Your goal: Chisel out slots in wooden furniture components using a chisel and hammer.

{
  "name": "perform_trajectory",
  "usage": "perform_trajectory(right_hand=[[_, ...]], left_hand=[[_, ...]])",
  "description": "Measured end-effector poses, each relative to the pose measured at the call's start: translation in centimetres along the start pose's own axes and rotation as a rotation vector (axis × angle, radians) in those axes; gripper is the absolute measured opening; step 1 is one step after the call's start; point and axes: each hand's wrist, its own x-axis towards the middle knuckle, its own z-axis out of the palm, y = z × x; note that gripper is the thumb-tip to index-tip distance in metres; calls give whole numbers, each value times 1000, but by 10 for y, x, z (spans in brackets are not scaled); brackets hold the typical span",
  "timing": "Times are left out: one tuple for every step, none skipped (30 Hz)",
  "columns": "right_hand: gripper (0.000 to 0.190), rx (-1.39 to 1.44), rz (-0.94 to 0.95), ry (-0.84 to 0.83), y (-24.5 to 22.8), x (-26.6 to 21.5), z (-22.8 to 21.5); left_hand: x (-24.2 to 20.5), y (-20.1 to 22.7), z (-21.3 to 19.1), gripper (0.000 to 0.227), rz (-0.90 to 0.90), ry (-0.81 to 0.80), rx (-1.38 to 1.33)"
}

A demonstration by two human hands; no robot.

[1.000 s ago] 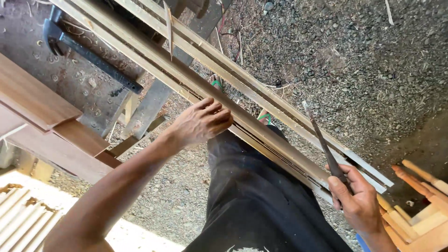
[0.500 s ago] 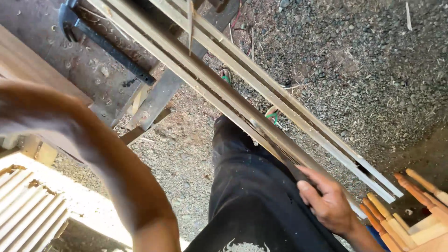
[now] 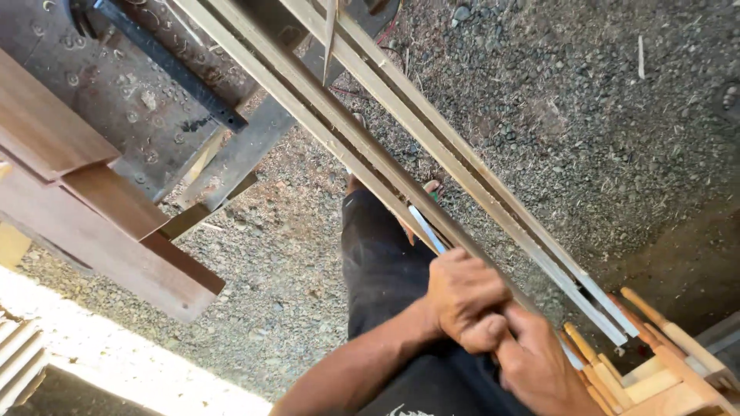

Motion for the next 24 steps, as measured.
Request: perform_trajectory(right_hand=[[30, -29, -70, 21, -6, 2, -2], [31, -48, -131, 47, -11, -1, 0], [31, -45, -127, 56, -14, 0, 2], [32, -120, 104, -13, -17, -2, -2], [34, -196, 335, -80, -23, -4, -7], [34, -193, 301, -59, -10, 4, -2], [34, -179, -21, 36, 4, 14, 2], [34, -174, -304, 88, 19, 6, 2], [34, -181, -300, 69, 20, 11, 0], [35, -191, -89, 36, 21, 10, -1], [36, -204, 121, 0, 23, 7, -4], [36, -197, 104, 21, 33, 16, 2], [38, -151, -159, 54, 41, 24, 7], [39, -117, -414, 48, 50, 30, 5], [39, -124, -423, 36, 40, 47, 6], [40, -97, -293, 19, 37, 42, 14], [40, -71, -163, 0, 36, 31, 21], [41, -58, -176, -3, 11, 27, 17], [41, -61, -204, -9, 9, 35, 18], [43, -103, -207, 22, 6, 40, 15], [46, -145, -210, 54, 8, 46, 13], [49, -188, -189, 54, 21, 36, 12], [52, -233, -168, 54, 41, 25, 9], [52, -220, -163, 51, 35, 24, 12]], left_hand=[[4, -4, -2, 31, 1, 73, -36], [4, -5, -5, 31, 0, 134, -79], [-1, -9, 0, 31, 4, 128, -87], [-6, -6, 11, 29, 7, 204, -69], [-10, -3, 21, 27, 10, 279, -50], [-4, -18, 9, 27, 48, 275, -34], [3, -34, -3, 26, 116, 248, 1], [0, -31, -3, 26, 131, 239, 24], [-1, -29, -3, 26, 115, 252, 28], [-4, -23, 1, 26, 100, 210, 20], [-5, -16, 5, 27, 85, 168, 10], [-6, -28, 3, 27, 111, 159, 15], [-5, -39, 0, 25, 168, 155, 30], [-6, -45, 4, 23, 199, 172, 51], [6, -53, -7, 23, 198, 184, 62], [6, -49, -13, 22, 192, 186, 62], [6, -44, -19, 21, 187, 189, 62], [20, -54, -37, 22, 213, 203, 124], [23, -58, -44, 22, 226, 210, 150], [32, -63, -48, 22, 223, 196, 127], [37, -67, -49, 21, 220, 183, 106], [22, -57, -36, 21, 176, 178, 80], [1, -42, -16, 21, 133, 174, 54], [-5, -33, -9, 21, 126, 163, 55]])
